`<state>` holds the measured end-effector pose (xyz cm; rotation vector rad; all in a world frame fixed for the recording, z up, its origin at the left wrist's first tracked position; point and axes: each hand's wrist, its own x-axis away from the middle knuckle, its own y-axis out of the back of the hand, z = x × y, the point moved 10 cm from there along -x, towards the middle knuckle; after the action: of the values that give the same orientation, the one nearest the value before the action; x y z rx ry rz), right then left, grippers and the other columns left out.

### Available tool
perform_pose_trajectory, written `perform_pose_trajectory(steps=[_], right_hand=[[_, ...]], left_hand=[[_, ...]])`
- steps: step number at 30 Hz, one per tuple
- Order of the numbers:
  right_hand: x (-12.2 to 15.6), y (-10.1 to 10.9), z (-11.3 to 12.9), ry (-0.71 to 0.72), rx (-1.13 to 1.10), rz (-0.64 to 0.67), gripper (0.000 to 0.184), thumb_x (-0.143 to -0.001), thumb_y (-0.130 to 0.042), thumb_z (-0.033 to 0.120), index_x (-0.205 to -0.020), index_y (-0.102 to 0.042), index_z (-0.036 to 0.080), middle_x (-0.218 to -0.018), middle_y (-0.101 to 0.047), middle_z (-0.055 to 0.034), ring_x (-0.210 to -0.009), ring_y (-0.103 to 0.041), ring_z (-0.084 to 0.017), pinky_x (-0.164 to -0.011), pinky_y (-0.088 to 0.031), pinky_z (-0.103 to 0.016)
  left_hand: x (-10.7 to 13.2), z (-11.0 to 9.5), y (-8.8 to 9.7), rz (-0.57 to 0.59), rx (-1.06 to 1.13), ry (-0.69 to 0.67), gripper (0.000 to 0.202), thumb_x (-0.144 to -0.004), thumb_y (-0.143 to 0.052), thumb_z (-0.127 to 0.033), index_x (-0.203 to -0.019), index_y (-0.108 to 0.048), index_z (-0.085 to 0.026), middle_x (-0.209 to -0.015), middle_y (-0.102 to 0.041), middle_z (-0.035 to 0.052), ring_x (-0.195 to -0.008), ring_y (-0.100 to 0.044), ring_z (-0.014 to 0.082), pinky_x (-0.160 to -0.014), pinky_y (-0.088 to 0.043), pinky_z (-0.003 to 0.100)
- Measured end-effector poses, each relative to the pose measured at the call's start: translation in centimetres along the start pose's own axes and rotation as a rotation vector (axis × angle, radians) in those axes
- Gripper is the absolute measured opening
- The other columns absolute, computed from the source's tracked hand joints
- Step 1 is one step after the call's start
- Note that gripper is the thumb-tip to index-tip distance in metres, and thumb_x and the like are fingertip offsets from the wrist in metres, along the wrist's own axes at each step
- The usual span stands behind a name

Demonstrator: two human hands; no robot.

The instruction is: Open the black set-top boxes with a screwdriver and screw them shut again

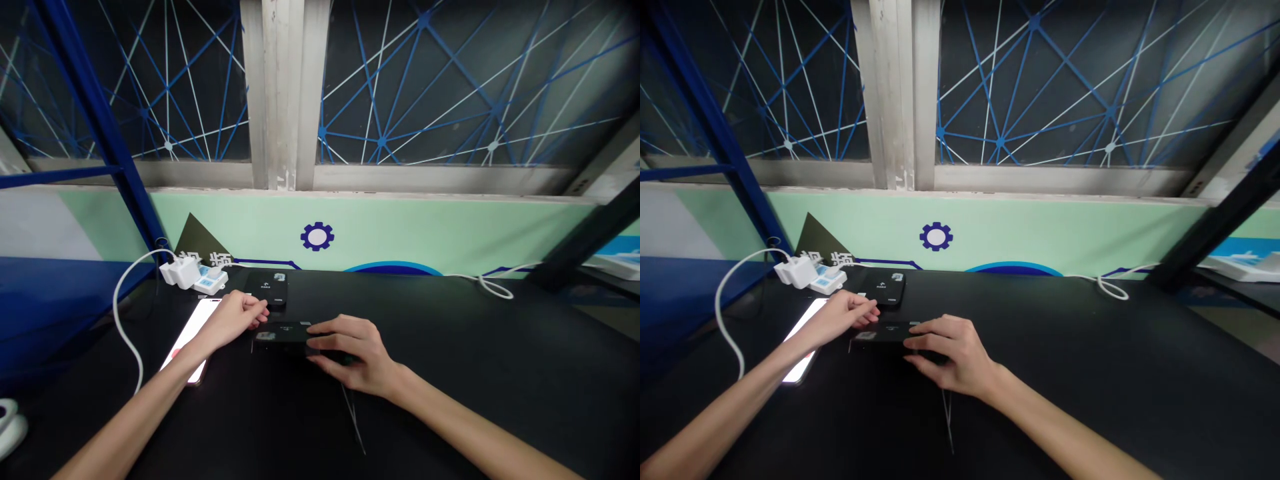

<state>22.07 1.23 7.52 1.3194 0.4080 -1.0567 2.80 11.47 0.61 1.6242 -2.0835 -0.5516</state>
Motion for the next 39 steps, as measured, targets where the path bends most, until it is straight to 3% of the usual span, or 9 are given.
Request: perform_pose_trajectory(steps=[6,15,22,26,31,35,39], right_hand=[[0.1,-2.0,-0.7,-0.098,-0.048,0.212,0.024,-0.079,-0.077,0.038,-0.096,-0.073,0.023,-0.097,-0.078,-0.0073,-0.082,-0.074,-0.021,-0.071,-0.055,-0.033],[0.5,-3.2,-1.2,-0.088,-0.048,0.314,0.034,-0.078,-0.080,0.041,-0.104,-0.072,0.021,-0.103,-0.076,-0.0086,-0.090,-0.072,-0.022,-0.081,-0.056,-0.036],[0.1,-2.4,-1.1,-0.072,-0.025,0.286,0.015,-0.080,-0.071,0.029,-0.093,-0.071,0.022,-0.097,-0.076,-0.0063,-0.086,-0.067,-0.022,-0.077,-0.053,-0.038],[-0.4,-1.2,-3.1,-0.226,0.202,0.264,0.014,-0.082,-0.064,0.025,-0.094,-0.069,0.022,-0.095,-0.073,-0.0070,-0.081,-0.060,-0.023,-0.073,-0.050,-0.039],[0.5,-1.6,-5.7,-0.437,0.419,0.367,0.021,-0.084,-0.064,0.036,-0.097,-0.067,0.021,-0.094,-0.067,-0.0083,-0.086,-0.057,-0.025,-0.068,-0.047,-0.036],[1.1,-2.2,-6.2,-0.477,0.474,0.441,0.019,-0.081,-0.066,0.037,-0.091,-0.066,0.021,-0.090,-0.065,-0.0073,-0.088,-0.057,-0.025,-0.062,-0.042,-0.032],[1.3,-2.5,-6.2,-0.483,0.430,0.464,0.016,-0.079,-0.065,0.031,-0.091,-0.064,0.021,-0.090,-0.063,-0.0060,-0.086,-0.058,-0.024,-0.063,-0.041,-0.031]], left_hand=[[0.2,-1.0,0.5,-0.084,-0.073,-0.072,0.032,-0.078,-0.059,-0.048,-0.070,-0.072,-0.021,-0.081,-0.077,0.0071,-0.084,-0.072,0.0260,-0.076,-0.051,0.033],[0.4,-1.2,0.8,-0.123,-0.101,-0.078,0.026,-0.072,-0.065,-0.043,-0.080,-0.075,-0.021,-0.083,-0.078,0.0066,-0.083,-0.073,0.0261,-0.076,-0.052,0.033],[0.5,-1.7,0.6,-0.125,-0.091,-0.104,0.031,-0.074,-0.066,-0.045,-0.089,-0.075,-0.019,-0.088,-0.078,0.0077,-0.084,-0.073,0.0248,-0.078,-0.055,0.033],[0.8,-2.3,0.3,-0.126,-0.130,-0.157,0.032,-0.075,-0.068,-0.047,-0.092,-0.075,-0.021,-0.093,-0.077,0.0071,-0.090,-0.071,0.0259,-0.082,-0.055,0.035],[1.0,-2.8,-0.7,-0.089,-0.299,-0.246,0.038,-0.079,-0.067,-0.052,-0.105,-0.071,-0.024,-0.108,-0.073,0.0066,-0.100,-0.066,0.0269,-0.086,-0.051,0.036],[0.9,-2.3,-1.1,-0.088,-0.385,-0.248,0.047,-0.078,-0.066,-0.061,-0.108,-0.067,-0.025,-0.107,-0.070,0.0069,-0.101,-0.063,0.0280,-0.081,-0.047,0.034],[0.7,-1.9,-1.0,-0.095,-0.445,-0.206,0.049,-0.075,-0.067,-0.065,-0.102,-0.064,-0.024,-0.094,-0.068,0.0049,-0.089,-0.062,0.0257,-0.071,-0.043,0.031]])
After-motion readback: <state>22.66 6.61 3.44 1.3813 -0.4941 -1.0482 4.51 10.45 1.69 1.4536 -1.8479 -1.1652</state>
